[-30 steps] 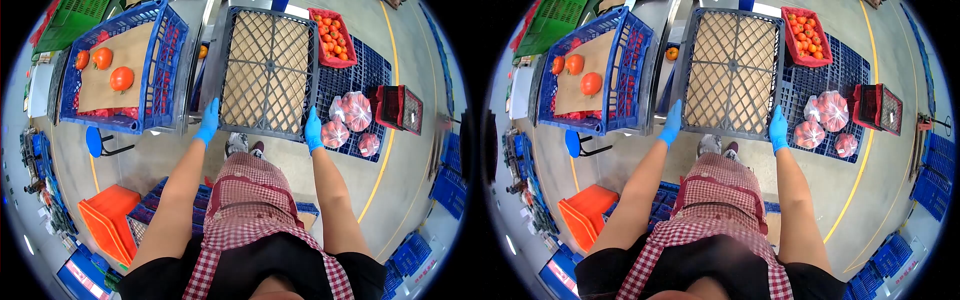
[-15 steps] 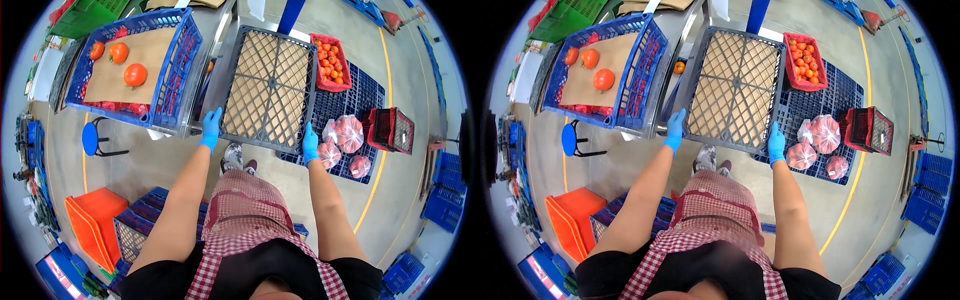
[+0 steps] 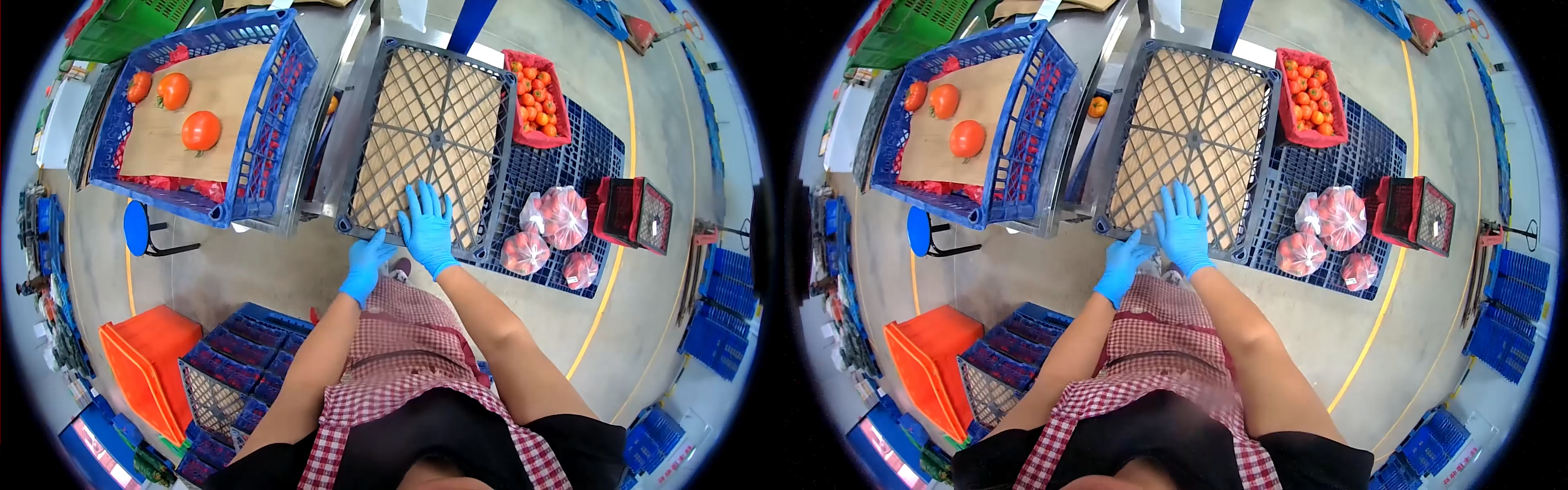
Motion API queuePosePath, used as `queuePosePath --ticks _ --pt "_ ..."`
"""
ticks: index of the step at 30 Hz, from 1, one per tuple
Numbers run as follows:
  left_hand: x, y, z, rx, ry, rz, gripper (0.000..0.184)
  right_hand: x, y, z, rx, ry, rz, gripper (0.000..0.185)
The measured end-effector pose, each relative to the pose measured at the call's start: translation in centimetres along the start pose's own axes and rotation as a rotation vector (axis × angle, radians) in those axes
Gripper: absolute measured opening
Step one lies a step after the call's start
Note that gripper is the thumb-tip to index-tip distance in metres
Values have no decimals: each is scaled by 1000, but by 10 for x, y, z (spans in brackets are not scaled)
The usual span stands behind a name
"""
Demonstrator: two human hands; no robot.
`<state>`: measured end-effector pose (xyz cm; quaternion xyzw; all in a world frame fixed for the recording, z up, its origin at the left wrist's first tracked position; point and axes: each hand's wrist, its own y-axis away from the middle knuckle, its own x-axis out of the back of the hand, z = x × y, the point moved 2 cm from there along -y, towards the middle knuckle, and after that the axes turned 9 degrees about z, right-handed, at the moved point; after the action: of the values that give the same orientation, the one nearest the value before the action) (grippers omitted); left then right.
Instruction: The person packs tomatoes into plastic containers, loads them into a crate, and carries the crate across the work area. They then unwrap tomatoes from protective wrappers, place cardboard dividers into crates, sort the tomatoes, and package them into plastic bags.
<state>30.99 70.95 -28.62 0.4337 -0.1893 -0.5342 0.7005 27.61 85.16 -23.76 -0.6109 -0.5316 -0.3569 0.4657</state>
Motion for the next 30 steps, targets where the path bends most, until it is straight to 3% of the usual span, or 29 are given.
queuePosePath --ticks 8,12,15,16,18,21,25,29,30 --pt "1 6 8 4 -41 -42 34 -3 -3 0 39 2 -16 49" --pt "6 7 8 -13 -146 -133 32 17 -36 -48 14 -154 111 53" --pt "24 21 -17 101 70 -291 51 41 -57 -90 122 -329 243 54" --pt "37 16 -26 208 83 -242 59 18 -49 -90 182 -251 128 54" --pt "51 18 -35 146 162 -311 56 -27 -29 -90 304 -89 -103 56" --pt "47 18 -23 157 259 -332 44 -30 -25 -84 317 -186 -120 57" --pt "33 18 10 287 218 -234 31 -17 -26 -70 188 -227 -38 59" --pt "31 8 15 272 101 -151 35 24 -24 9 14 -136 154 61" --pt "31 4 15 220 2 -115 38 48 -33 27 -138 -68 48 63"
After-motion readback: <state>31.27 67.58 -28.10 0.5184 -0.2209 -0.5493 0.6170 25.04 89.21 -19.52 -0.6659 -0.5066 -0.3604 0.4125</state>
